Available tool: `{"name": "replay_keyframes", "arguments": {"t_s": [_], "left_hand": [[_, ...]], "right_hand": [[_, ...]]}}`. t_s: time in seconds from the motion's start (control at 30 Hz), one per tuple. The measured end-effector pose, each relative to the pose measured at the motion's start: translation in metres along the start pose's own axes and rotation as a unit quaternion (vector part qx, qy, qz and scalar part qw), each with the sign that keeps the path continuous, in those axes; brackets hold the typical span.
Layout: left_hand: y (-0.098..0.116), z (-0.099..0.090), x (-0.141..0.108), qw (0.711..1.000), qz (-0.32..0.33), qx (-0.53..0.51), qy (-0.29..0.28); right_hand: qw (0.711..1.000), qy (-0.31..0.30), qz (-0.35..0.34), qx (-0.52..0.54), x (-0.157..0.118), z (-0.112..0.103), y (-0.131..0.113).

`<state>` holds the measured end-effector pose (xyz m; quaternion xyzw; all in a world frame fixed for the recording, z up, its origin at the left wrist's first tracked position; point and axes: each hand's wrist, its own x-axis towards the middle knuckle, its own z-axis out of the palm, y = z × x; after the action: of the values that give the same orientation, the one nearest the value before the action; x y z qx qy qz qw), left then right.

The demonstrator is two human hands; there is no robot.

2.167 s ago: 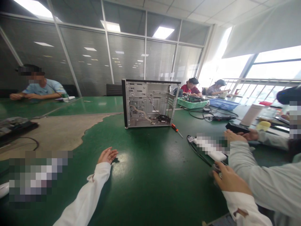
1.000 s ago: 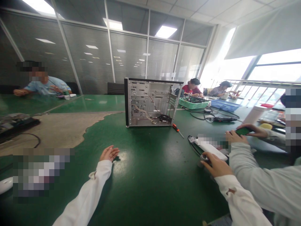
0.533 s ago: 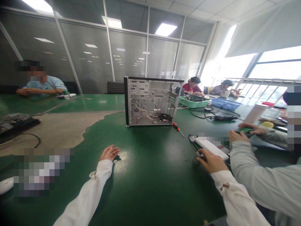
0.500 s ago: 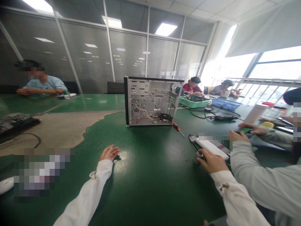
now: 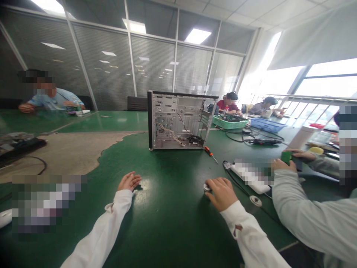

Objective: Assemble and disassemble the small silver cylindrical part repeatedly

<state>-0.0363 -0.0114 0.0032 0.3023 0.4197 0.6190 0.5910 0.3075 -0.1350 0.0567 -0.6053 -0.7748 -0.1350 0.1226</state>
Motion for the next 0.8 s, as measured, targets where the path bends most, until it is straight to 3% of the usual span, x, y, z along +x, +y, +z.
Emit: {"name": "replay_keyframes", "arguments": {"t_s": [0.17, 0.3, 0.37, 0.53, 0.63, 0.8], "left_hand": [[-0.003, 0.000, -0.001, 0.999, 0.020, 0.034, -0.012], [-0.014, 0.006, -0.010, 0.993, 0.067, 0.095, -0.033], [-0.020, 0.013, -0.019, 0.965, 0.139, 0.204, -0.093], [-0.029, 0.029, -0.039, 0.835, 0.247, 0.406, -0.278], [-0.039, 0.030, -0.039, 0.797, 0.275, 0.447, -0.299], [-0.055, 0.026, -0.033, 0.786, 0.296, 0.467, -0.275]], "right_hand": [[0.992, -0.060, -0.075, 0.086, 0.043, 0.004, -0.077], [0.987, -0.080, -0.094, 0.102, 0.062, 0.017, -0.099], [0.986, -0.071, -0.102, 0.108, 0.063, 0.022, -0.099], [0.982, -0.069, -0.144, 0.099, 0.063, 0.032, -0.099], [0.983, -0.063, -0.158, 0.063, 0.070, 0.039, -0.104], [0.983, -0.028, -0.180, 0.010, 0.085, 0.054, -0.115]]}}
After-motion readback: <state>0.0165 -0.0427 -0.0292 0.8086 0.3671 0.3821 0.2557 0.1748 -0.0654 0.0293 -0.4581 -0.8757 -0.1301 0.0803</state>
